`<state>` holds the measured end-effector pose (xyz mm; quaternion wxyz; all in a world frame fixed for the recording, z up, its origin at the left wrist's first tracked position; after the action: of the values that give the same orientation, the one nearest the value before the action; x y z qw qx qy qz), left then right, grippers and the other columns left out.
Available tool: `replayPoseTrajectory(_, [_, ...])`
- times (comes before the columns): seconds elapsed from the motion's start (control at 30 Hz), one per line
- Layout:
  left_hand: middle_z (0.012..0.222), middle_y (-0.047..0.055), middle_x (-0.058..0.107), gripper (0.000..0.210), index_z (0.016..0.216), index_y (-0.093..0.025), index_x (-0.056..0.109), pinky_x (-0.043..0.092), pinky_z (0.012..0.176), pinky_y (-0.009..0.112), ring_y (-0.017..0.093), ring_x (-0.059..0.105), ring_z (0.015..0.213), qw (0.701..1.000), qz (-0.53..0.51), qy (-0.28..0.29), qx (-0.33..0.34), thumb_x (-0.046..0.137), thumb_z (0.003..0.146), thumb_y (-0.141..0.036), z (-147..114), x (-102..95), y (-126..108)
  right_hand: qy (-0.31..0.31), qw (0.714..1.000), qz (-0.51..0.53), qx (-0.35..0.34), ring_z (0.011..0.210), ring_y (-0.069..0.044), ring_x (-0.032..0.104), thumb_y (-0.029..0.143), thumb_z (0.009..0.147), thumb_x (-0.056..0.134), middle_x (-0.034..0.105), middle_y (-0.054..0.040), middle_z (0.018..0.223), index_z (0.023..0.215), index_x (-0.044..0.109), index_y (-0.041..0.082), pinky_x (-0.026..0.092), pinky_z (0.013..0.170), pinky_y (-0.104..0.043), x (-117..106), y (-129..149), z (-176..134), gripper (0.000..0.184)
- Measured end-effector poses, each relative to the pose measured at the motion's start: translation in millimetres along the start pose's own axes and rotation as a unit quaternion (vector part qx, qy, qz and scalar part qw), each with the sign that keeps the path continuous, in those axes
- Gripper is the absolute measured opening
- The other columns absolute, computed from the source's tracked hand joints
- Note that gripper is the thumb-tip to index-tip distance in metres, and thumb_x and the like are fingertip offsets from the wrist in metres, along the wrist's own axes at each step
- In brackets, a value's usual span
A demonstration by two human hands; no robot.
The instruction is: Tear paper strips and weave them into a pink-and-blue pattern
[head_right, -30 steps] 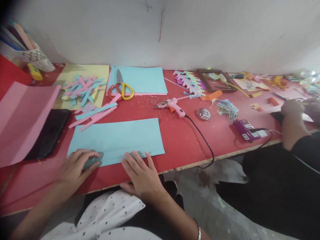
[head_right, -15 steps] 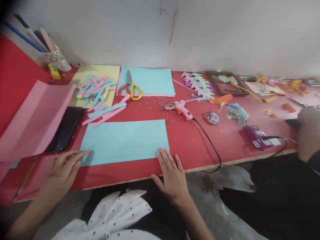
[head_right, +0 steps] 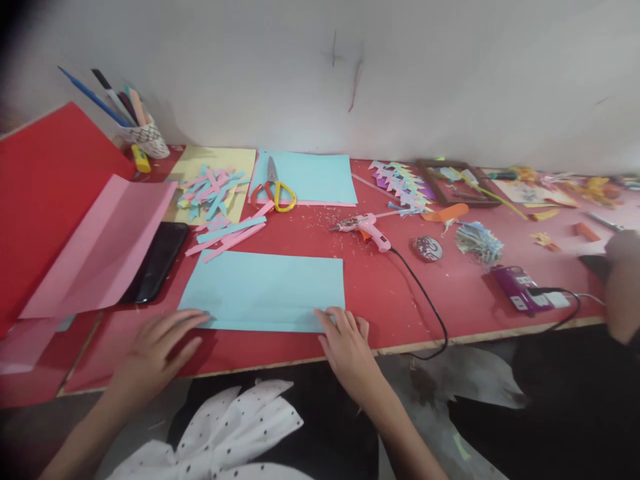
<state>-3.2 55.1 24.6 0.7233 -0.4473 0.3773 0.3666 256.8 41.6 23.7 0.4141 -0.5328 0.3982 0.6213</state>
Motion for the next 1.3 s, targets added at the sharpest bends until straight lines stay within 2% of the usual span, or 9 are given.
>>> replayPoseTrajectory(0.3, [0.064,0.0,0.059,0.025,0.067,-0.023,0.054,0.045,0.056,0.021,0.013,0.057,0.06,0.978,-0.096,0.172,0.063,0.035,0.082,-0.03,6,17.7,-17,0.0,0.995,-0.037,-0.088,0.06,-0.014,0.048,-0.006,0.067,0.042,0.055,-0.001,0.067,0.066,0.053,0.019,0.03,0.055,-0.025,-20,16,24,0.027])
replayPoseTrajectory(0.5, [0.066,-0.002,0.06,0.018,0.079,-0.023,0.057,0.042,0.052,0.019,0.011,0.053,0.056,0.945,-0.162,0.284,0.006,0.04,0.074,-0.025,-3,26.0,-19,-0.125,0.978,-0.094,-0.135,0.057,-0.012,0.046,-0.003,0.073,0.042,0.058,-0.0014,0.068,0.064,0.055,0.019,0.029,0.052,-0.024,-65,27,46,0.027])
replayPoseTrajectory(0.63, [0.068,-0.002,0.062,0.036,0.104,-0.023,0.055,0.04,0.052,0.02,0.013,0.055,0.057,0.913,-0.138,0.381,-0.048,0.045,0.069,-0.022,5,41.1,-32,-0.197,0.963,-0.12,-0.142,0.059,-0.011,0.046,0.003,0.079,0.04,0.06,-0.0014,0.076,0.07,0.058,0.02,0.029,0.054,-0.025,-88,28,82,0.027])
replayPoseTrajectory(0.77, [0.09,-0.002,0.065,0.054,0.123,-0.028,0.041,0.045,0.067,0.024,0.015,0.06,0.074,0.905,-0.202,0.372,-0.036,0.051,0.07,-0.022,26,38.9,-70,-0.181,0.976,-0.055,-0.109,0.069,-0.012,0.052,0.001,0.076,0.035,0.061,-0.0021,0.089,0.078,0.061,0.02,0.033,0.06,-0.024,-88,17,141,0.033])
replayPoseTrajectory(0.83, [0.108,0.001,0.061,0.06,0.128,-0.028,0.036,0.044,0.078,0.025,0.016,0.058,0.09,0.882,-0.276,0.382,0.013,0.055,0.071,-0.026,34,37.1,-93,-0.134,0.982,0.03,-0.127,0.078,-0.013,0.054,-0.001,0.072,0.035,0.059,-0.0035,0.095,0.083,0.061,0.019,0.037,0.066,-0.023,-77,16,169,0.035])
replayPoseTrajectory(0.93, [0.11,0.003,0.06,0.05,0.125,-0.025,0.042,0.044,0.081,0.026,0.015,0.057,0.094,0.866,-0.32,0.377,0.07,0.052,0.076,-0.027,49,33.5,-105,-0.045,0.972,0.152,-0.175,0.096,-0.014,0.053,-0.004,0.067,0.033,0.056,-0.006,0.105,0.081,0.06,0.016,0.04,0.078,-0.023,-49,23,195,0.036])
replayPoseTrajectory(1.1, [0.103,0.005,0.061,0.028,0.104,-0.02,0.056,0.044,0.083,0.031,0.018,0.055,0.097,0.973,-0.106,0.19,0.08,0.038,0.084,-0.027,103,26.8,-63,0.052,0.948,0.225,-0.219,0.099,-0.012,0.054,-0.005,0.065,0.033,0.059,-0.0036,0.104,0.071,0.06,0.018,0.039,0.089,-0.027,1,37,199,0.036])
replayPoseTrajectory(1.17, [0.11,0.009,0.058,0.03,0.108,-0.016,0.054,0.041,0.089,0.036,0.022,0.051,0.105,0.986,-0.005,0.15,0.067,0.042,0.082,-0.024,117,34.4,-44,0.058,0.948,0.231,-0.213,0.098,-0.012,0.055,-0.006,0.064,0.032,0.059,-0.0024,0.104,0.071,0.061,0.019,0.04,0.088,-0.027,12,38,197,0.039])
replayPoseTrajectory(1.3, [0.129,0.014,0.046,0.043,0.12,-0.016,0.046,0.032,0.097,0.046,0.03,0.039,0.12,0.988,0.034,0.139,0.065,0.047,0.081,-0.032,124,59.7,-23,0.029,0.961,0.229,-0.152,0.097,-0.012,0.054,-0.004,0.069,0.031,0.058,-0.0062,0.102,0.083,0.06,0.017,0.04,0.087,-0.027,16,31,195,0.039])
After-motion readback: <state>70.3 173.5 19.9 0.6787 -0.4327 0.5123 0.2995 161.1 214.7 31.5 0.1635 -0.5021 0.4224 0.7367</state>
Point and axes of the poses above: each hand's wrist, its own z-axis towards the middle knuckle, its own x-axis out of the palm, y = z × x, the point moved 8 cm from there along z, towards the middle knuckle
